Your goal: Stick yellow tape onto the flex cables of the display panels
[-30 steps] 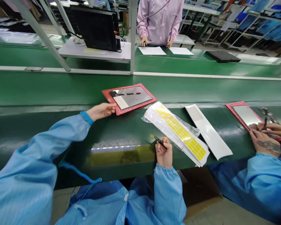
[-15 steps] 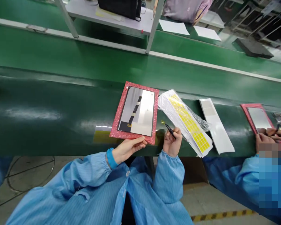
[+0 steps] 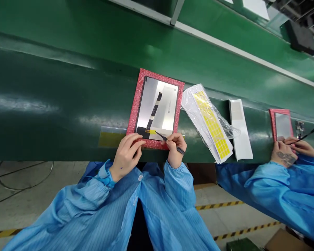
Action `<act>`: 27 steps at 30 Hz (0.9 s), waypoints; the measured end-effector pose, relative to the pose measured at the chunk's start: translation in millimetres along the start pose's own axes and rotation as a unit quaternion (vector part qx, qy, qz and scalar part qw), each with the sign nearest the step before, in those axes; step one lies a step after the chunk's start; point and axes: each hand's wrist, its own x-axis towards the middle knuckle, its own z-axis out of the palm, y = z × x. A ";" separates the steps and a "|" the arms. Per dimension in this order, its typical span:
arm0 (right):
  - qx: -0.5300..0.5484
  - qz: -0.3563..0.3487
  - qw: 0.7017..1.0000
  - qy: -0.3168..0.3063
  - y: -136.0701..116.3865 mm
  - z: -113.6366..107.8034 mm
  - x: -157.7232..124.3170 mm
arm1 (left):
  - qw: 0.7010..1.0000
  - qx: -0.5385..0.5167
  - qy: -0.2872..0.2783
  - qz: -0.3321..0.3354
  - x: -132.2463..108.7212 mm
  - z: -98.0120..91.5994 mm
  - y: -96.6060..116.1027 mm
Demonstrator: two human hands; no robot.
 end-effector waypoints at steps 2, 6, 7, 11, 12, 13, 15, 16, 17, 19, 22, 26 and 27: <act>-0.005 0.007 1.000 -0.003 -1.7 2.8 1.1 | 0.999 0.027 -0.021 -0.013 4.0 1.6 -2.4; -0.018 0.020 1.000 -0.004 -2.9 7.1 -2.5 | 0.996 0.072 -0.051 -0.002 5.4 3.5 -1.6; -0.022 0.020 1.000 -0.007 -2.3 7.9 -3.7 | 0.995 0.080 -0.052 0.000 5.0 3.9 -1.2; -0.030 0.012 0.999 -0.019 -0.1 9.7 -6.0 | 0.994 0.091 -0.053 0.004 4.6 4.9 -0.5; -0.034 0.012 0.999 -0.019 0.1 10.0 -5.9 | 0.994 0.094 -0.054 0.004 4.7 5.1 -0.5; -0.039 0.012 0.999 -0.019 0.1 10.3 -5.8 | 0.994 0.096 -0.056 0.005 4.8 5.2 -0.6; -0.049 0.013 0.999 -0.017 -0.1 10.8 -5.6 | 0.993 0.099 -0.058 0.006 5.0 5.4 -0.7; -0.053 0.012 0.998 -0.016 -0.2 11.0 -5.5 | 0.993 0.100 -0.058 0.007 5.1 5.4 -0.7; -0.054 0.011 0.998 -0.017 -0.2 11.1 -5.6 | 0.993 0.101 -0.058 0.007 5.2 5.5 -0.7; -0.054 0.006 0.998 -0.020 0.0 11.2 -5.9 | 0.993 0.104 -0.058 0.009 5.6 5.5 -0.5; -0.058 0.003 0.998 -0.027 0.6 11.3 -6.6 | 0.992 0.108 -0.057 0.011 6.1 5.1 0.0; -0.067 0.004 0.997 -0.028 1.1 11.7 -7.1 | 0.992 0.109 -0.062 0.011 5.6 4.2 -0.1; -0.068 0.002 0.997 -0.029 1.2 11.9 -7.2 | 0.992 0.110 -0.062 0.011 5.4 4.1 -0.3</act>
